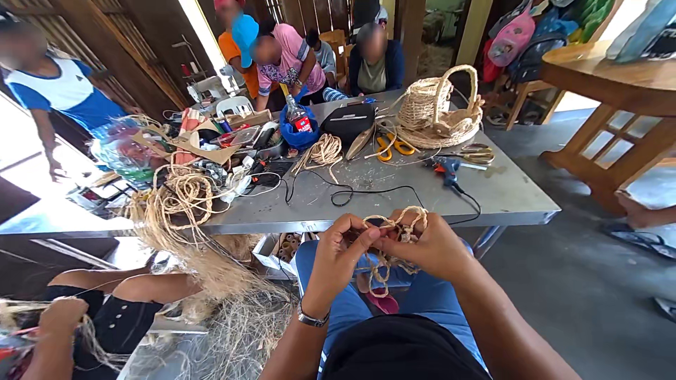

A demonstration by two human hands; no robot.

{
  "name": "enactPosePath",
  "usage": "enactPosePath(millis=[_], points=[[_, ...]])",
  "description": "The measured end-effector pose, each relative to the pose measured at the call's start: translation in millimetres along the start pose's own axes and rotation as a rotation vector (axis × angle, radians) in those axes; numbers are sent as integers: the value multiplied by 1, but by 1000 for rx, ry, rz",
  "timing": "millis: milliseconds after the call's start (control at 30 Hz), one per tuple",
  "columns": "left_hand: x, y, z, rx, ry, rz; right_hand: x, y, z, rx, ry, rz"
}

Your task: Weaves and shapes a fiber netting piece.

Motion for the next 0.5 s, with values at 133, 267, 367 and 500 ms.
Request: enactPosePath(millis=[133, 267, 367, 500], points=[[4, 0, 3, -40, 16, 6, 0, 1, 6, -5, 1, -55], [12, 2, 7, -97, -70, 11, 0, 1, 9, 33, -47, -59], [10, 2, 6, -70, -31, 30, 1, -3, 4, -6, -47, -34], [2, -4, 6, -2, -39, 26, 0, -8, 1, -31, -13, -24]])
Point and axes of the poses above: each hand's wrist, its own y-axis towards the middle knuckle, its own z-axis out of the palm, x = y × z, the point moved 2 cm from there along y, towards the middle knuckle, and after that the axes turned 15 degrees about x, right-handed, at the moved point
